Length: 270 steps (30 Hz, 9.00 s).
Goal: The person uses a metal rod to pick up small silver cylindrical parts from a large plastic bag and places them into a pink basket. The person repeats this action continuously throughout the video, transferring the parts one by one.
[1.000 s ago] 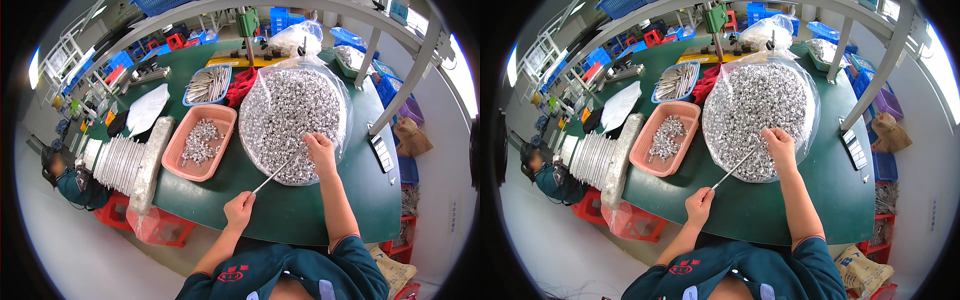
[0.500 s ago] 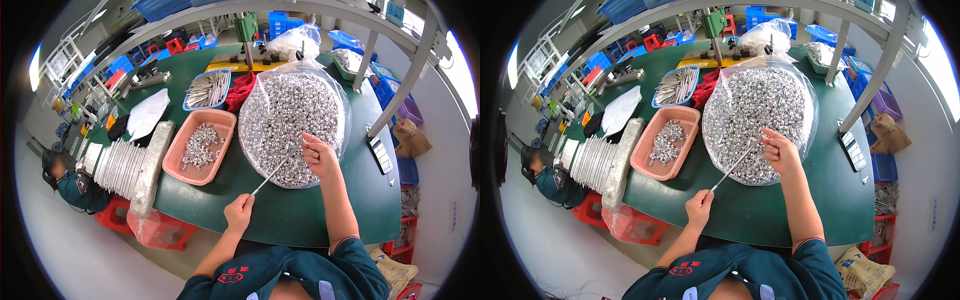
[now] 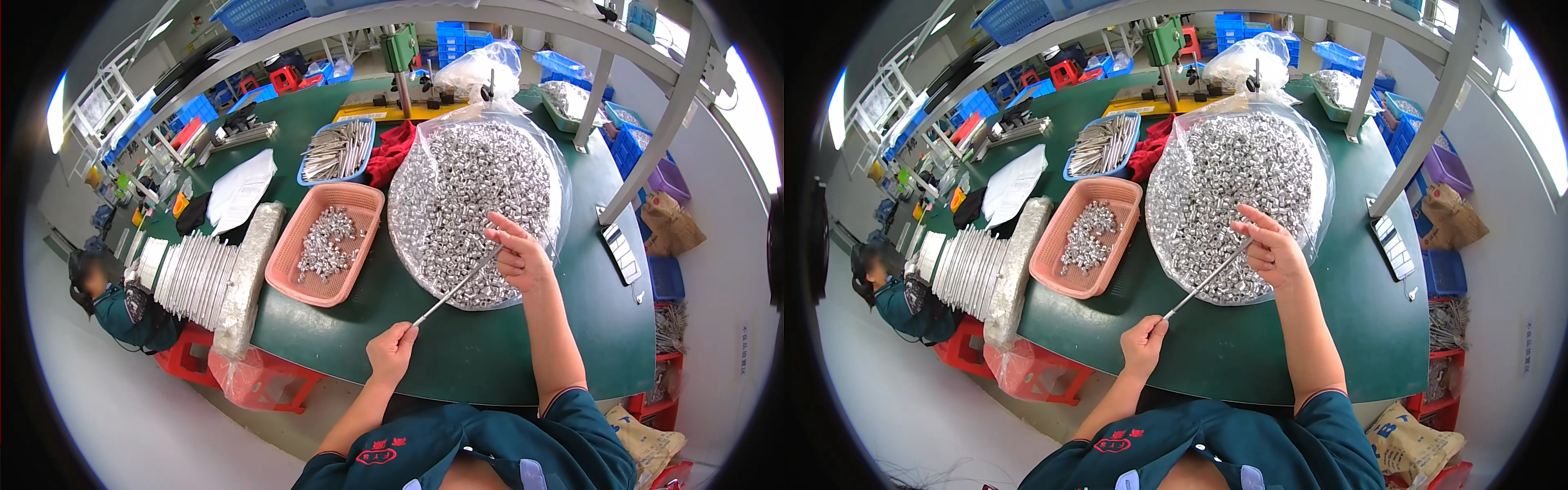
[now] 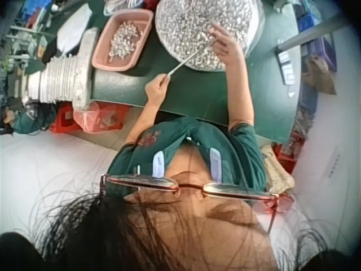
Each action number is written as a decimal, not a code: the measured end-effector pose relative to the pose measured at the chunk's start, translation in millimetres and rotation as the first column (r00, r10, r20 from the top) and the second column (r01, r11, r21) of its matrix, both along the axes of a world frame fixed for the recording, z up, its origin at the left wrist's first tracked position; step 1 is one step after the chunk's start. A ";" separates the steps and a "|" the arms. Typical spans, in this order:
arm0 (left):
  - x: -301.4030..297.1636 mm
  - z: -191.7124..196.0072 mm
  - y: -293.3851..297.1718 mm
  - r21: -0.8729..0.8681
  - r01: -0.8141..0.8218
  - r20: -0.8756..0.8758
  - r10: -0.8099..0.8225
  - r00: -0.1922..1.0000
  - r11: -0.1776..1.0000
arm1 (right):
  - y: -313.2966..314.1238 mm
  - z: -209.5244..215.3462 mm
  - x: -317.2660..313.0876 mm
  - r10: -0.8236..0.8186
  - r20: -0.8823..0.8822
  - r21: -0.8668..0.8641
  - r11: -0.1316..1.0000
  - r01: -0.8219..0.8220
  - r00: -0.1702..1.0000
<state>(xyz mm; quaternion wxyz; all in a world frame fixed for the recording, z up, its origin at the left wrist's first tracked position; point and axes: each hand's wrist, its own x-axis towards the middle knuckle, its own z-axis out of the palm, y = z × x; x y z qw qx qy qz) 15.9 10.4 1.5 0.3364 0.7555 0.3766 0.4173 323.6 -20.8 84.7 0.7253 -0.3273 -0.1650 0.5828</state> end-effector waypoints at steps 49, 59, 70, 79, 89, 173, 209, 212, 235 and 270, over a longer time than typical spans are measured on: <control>0.8 1.9 -0.2 -0.032 -0.020 -0.003 0.020 1.000 0.999 | 10.6 -16.2 -4.3 -0.187 -0.213 0.145 0.965 0.220 0.959; 1.2 -0.5 -0.6 -0.030 -0.047 -0.002 0.047 0.999 0.998 | 6.7 6.2 -20.1 -0.249 -0.068 0.156 0.954 0.257 0.966; 0.1 1.8 -1.1 -0.047 -0.035 0.012 0.035 0.999 0.998 | 10.5 -2.0 -23.1 -0.336 0.206 0.157 0.939 0.307 0.919; 0.1 2.5 0.0 -0.053 -0.018 0.034 0.020 0.999 0.998 | 8.7 -5.5 -23.2 -0.323 0.133 0.173 0.938 0.299 0.937; -1.0 -0.9 0.3 -0.105 -0.016 0.055 0.022 0.998 0.994 | 10.9 -4.9 -22.6 -0.206 -0.183 0.108 0.968 0.228 0.961; 2.5 1.8 0.6 -0.010 -0.040 0.017 0.040 0.999 0.999 | 4.0 -15.3 3.0 -0.130 0.100 -0.109 0.984 0.141 0.986; 1.8 2.3 0.3 -0.087 -0.054 0.031 0.057 0.998 0.995 | -32.7 27.4 -15.1 0.332 0.855 -0.216 0.926 0.308 -0.398; 2.8 -0.9 1.7 -0.057 -0.057 0.050 0.060 0.997 0.997 | -27.0 18.1 -20.7 0.329 0.813 -0.232 0.940 0.251 -0.480; -1.5 4.7 -0.6 -0.085 0.019 0.005 -0.018 1.000 0.996 | -11.4 1.3 14.9 0.023 0.404 -0.152 0.987 0.042 0.914; 1.5 0.8 0.2 -0.076 -0.010 0.038 0.013 0.999 0.997 | -6.9 -4.9 15.7 -0.013 0.335 -0.116 0.992 0.054 0.942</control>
